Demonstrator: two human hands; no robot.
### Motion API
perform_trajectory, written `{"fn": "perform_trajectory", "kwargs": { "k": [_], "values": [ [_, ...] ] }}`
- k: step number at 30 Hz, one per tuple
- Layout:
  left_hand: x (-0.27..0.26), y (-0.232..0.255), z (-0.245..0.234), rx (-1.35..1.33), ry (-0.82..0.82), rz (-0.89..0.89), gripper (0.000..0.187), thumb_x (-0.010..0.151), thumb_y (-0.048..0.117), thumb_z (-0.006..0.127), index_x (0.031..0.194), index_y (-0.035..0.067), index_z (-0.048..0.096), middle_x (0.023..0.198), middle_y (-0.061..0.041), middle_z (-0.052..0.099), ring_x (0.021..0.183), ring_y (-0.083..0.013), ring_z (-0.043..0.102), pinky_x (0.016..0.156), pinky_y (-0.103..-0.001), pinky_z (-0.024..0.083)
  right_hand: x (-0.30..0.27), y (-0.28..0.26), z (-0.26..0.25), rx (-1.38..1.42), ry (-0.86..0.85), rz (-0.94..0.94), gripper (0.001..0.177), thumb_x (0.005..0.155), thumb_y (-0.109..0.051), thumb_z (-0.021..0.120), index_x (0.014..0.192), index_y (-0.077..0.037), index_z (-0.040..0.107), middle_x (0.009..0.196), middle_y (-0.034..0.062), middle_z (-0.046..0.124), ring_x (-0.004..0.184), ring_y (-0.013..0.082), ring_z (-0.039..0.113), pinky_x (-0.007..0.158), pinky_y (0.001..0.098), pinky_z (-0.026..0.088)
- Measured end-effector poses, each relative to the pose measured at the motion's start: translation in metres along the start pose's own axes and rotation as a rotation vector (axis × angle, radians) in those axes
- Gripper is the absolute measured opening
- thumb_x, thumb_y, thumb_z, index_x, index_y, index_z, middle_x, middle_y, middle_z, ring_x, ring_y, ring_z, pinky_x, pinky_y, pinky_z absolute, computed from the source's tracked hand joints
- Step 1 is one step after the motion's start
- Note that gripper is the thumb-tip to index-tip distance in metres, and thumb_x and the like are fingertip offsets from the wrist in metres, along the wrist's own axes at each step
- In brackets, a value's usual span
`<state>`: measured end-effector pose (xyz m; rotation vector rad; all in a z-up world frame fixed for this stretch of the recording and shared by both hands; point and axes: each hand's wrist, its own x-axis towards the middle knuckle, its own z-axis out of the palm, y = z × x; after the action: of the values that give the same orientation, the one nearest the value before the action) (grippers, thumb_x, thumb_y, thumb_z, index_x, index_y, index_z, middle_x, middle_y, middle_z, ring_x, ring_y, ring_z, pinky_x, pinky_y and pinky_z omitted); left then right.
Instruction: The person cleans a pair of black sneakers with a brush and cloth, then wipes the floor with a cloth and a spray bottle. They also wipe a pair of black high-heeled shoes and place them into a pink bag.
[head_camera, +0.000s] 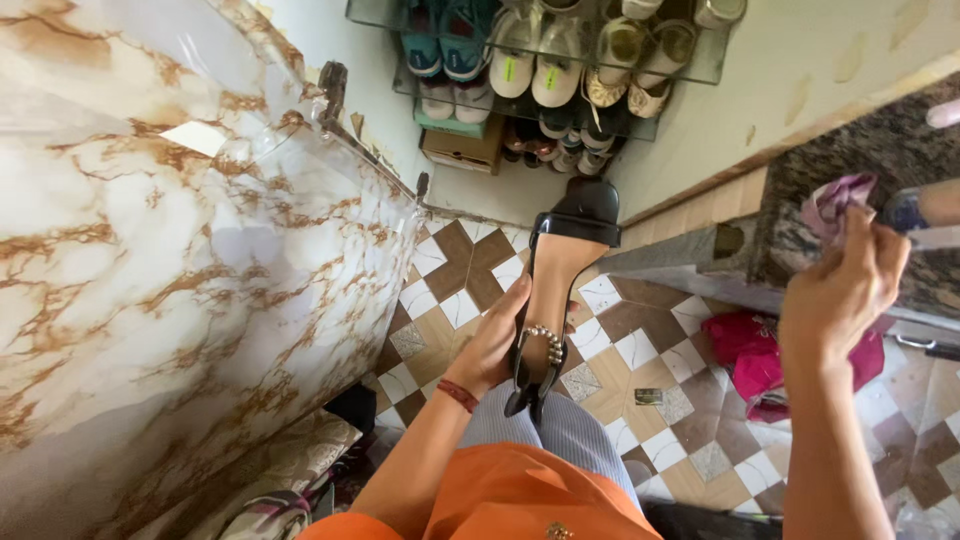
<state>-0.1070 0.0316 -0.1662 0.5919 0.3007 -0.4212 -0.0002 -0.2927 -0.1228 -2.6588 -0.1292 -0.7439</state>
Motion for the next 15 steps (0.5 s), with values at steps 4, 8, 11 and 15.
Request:
{"fn": "perform_trajectory", "kwargs": {
  "k": [4,8,11,15],
  "values": [
    [0.009,-0.013,-0.016,-0.067,-0.010,0.076,0.053,0.112,0.044,0.046,0.143,0.001,0.047,0.111,-0.017,0.070,0.086,-0.0240,0.073,0.073,-0.034,0.063,-0.060,-0.111,0.031,0.602,-0.142,-0.226,0.022,0.100,0.002,0.063,0.118,-0.008,0.067,0.125,0.0123,0.064,0.118,0.0251,0.061,0.088,0.0374,0.057],
    [0.004,-0.005,-0.033,0.003,0.116,0.138,0.034,0.110,0.027,0.051,0.131,0.000,0.053,0.111,-0.009,0.069,0.090,-0.0201,0.071,0.075,-0.035,0.062,-0.072,-0.149,0.085,0.337,-0.259,-0.718,0.048,0.095,0.013,0.054,0.137,-0.006,0.067,0.152,0.0134,0.057,0.152,0.0346,0.038,0.126,0.0572,0.033],
    [-0.007,-0.002,-0.055,0.038,0.132,0.114,0.034,0.106,0.027,0.048,0.121,0.003,0.066,0.105,-0.009,0.071,0.083,-0.0160,0.068,0.068,-0.029,0.059,-0.069,-0.161,0.112,0.411,-0.307,-0.574,0.049,0.091,0.010,0.055,0.135,-0.007,0.067,0.152,0.0127,0.056,0.152,0.0366,0.037,0.127,0.0595,0.029],
    [0.000,0.000,-0.091,0.914,0.205,0.607,0.025,0.099,0.010,0.053,0.118,-0.001,0.063,0.103,-0.007,0.060,0.085,-0.0156,0.061,0.073,-0.034,0.061,-0.107,-0.192,0.095,0.820,-0.599,-0.110,0.049,0.095,0.013,0.040,0.133,-0.006,0.064,0.158,0.0224,0.042,0.147,0.0410,0.039,0.100,0.0473,0.051]
  ]
}}
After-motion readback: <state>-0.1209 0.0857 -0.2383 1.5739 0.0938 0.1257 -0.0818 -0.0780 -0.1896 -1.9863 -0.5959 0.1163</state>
